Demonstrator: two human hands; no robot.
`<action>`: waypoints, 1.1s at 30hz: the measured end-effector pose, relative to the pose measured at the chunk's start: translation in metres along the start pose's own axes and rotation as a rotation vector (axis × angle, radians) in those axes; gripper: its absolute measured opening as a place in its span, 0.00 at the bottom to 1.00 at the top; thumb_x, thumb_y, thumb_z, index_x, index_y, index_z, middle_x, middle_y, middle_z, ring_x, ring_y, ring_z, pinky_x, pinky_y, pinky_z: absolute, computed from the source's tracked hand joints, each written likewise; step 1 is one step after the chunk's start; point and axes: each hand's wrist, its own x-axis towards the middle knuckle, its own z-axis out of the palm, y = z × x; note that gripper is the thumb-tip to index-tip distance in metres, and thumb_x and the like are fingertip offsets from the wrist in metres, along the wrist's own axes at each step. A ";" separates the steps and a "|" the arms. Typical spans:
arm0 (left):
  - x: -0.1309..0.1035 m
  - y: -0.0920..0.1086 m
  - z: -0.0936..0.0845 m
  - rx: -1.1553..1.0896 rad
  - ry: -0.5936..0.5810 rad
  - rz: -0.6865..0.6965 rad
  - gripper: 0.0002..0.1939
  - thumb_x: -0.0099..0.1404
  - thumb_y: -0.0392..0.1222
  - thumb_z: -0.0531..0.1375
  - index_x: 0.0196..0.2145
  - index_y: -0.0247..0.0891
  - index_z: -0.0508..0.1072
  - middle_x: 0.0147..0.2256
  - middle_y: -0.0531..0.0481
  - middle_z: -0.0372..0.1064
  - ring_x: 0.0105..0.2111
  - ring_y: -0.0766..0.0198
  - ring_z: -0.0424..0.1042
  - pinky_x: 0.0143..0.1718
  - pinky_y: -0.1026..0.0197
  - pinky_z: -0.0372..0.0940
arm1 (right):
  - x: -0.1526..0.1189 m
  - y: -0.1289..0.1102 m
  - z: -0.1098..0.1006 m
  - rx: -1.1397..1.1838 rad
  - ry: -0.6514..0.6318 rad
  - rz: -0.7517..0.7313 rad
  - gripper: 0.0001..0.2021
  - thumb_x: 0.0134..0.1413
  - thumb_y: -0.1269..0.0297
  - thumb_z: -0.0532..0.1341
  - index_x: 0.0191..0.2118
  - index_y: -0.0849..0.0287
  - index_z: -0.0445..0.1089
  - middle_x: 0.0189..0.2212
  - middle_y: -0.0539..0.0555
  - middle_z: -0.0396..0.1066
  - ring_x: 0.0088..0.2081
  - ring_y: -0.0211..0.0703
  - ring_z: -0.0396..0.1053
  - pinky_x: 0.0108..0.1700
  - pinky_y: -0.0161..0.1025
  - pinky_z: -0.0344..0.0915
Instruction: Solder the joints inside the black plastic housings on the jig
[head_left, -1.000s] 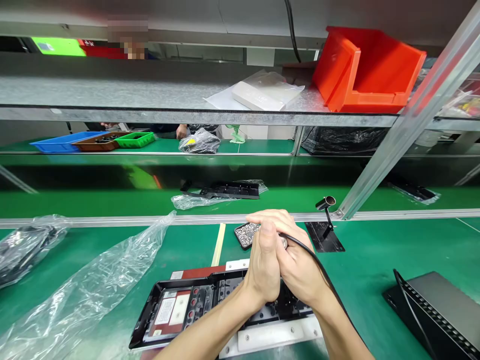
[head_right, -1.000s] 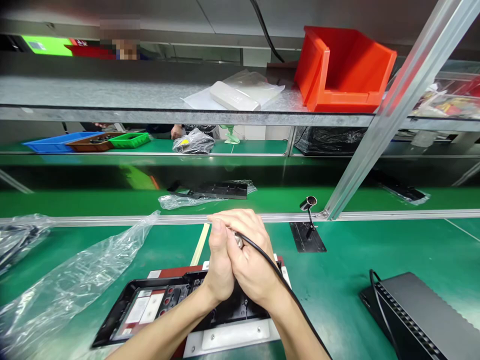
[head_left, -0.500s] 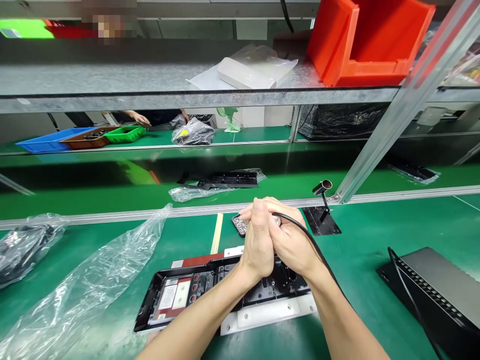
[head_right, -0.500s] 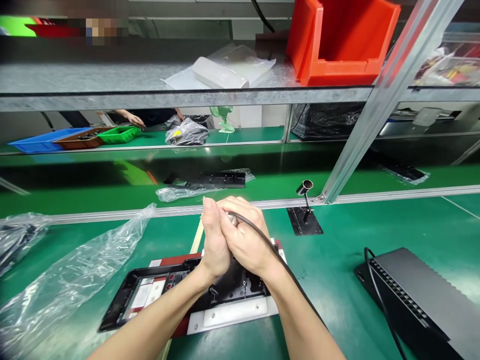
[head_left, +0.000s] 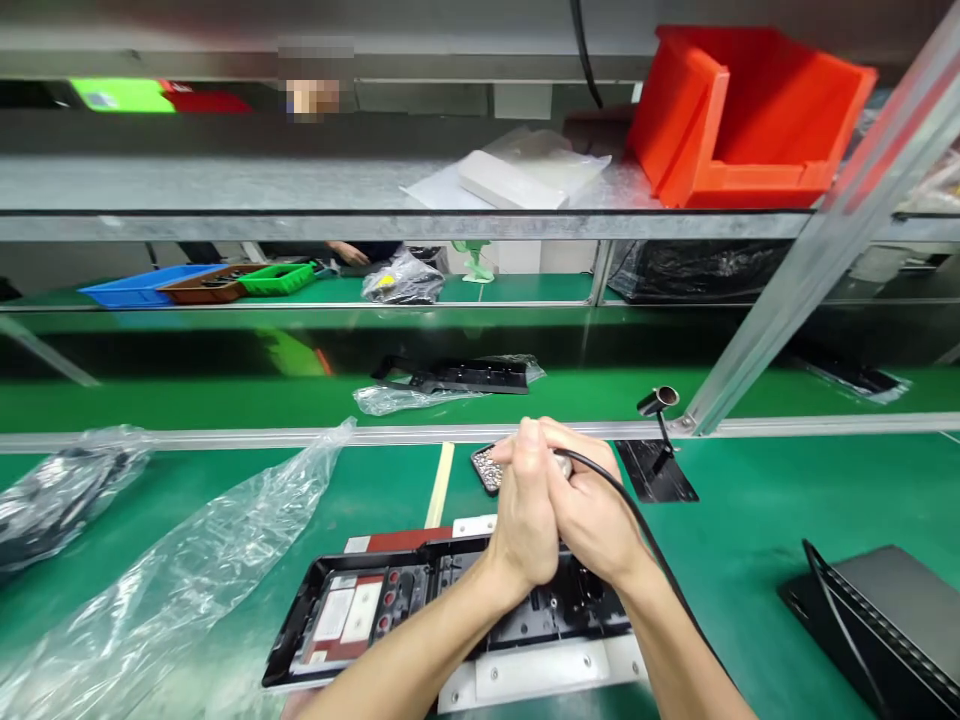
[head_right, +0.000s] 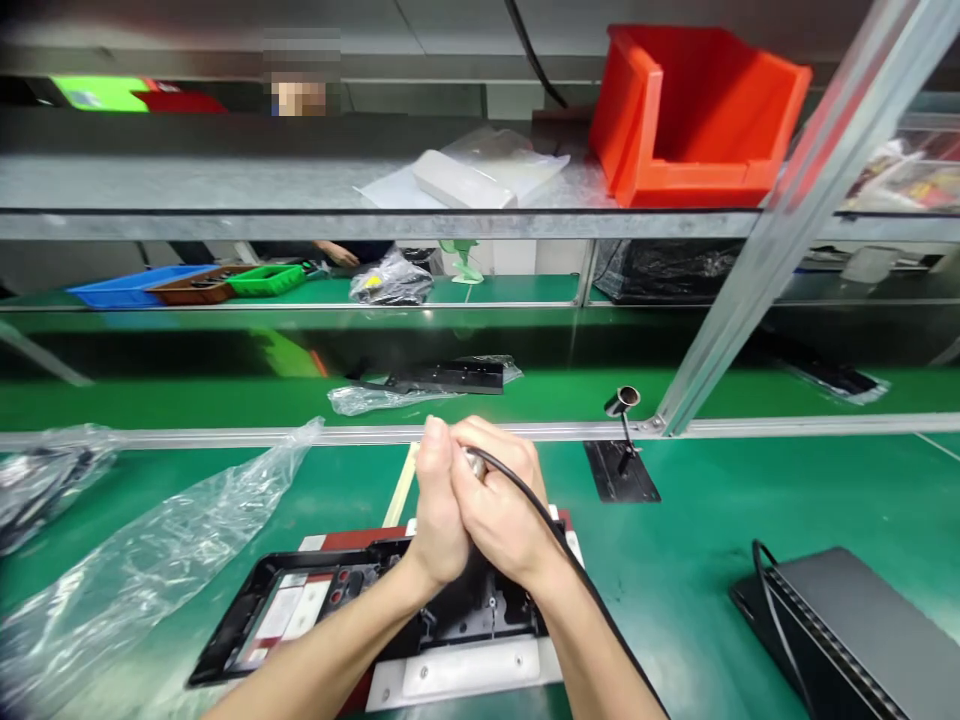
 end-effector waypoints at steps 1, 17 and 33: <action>0.000 0.000 0.000 0.016 -0.010 0.027 0.32 0.71 0.70 0.42 0.26 0.40 0.61 0.27 0.50 0.59 0.31 0.60 0.61 0.41 0.55 0.65 | 0.000 0.001 0.000 0.001 0.008 -0.004 0.15 0.68 0.59 0.55 0.38 0.54 0.79 0.33 0.52 0.75 0.35 0.42 0.71 0.41 0.39 0.70; -0.008 0.005 0.000 0.136 -0.076 0.066 0.24 0.76 0.60 0.40 0.30 0.41 0.58 0.32 0.48 0.59 0.35 0.57 0.61 0.40 0.53 0.61 | -0.003 0.004 -0.001 0.075 0.009 -0.066 0.11 0.66 0.62 0.58 0.39 0.51 0.80 0.37 0.52 0.78 0.37 0.43 0.75 0.41 0.40 0.71; -0.007 0.022 0.008 0.201 -0.059 0.004 0.33 0.68 0.74 0.37 0.30 0.42 0.60 0.34 0.43 0.62 0.39 0.50 0.66 0.44 0.44 0.62 | -0.005 0.009 -0.004 0.092 0.030 -0.066 0.13 0.67 0.60 0.57 0.37 0.52 0.78 0.35 0.54 0.78 0.38 0.46 0.75 0.41 0.43 0.72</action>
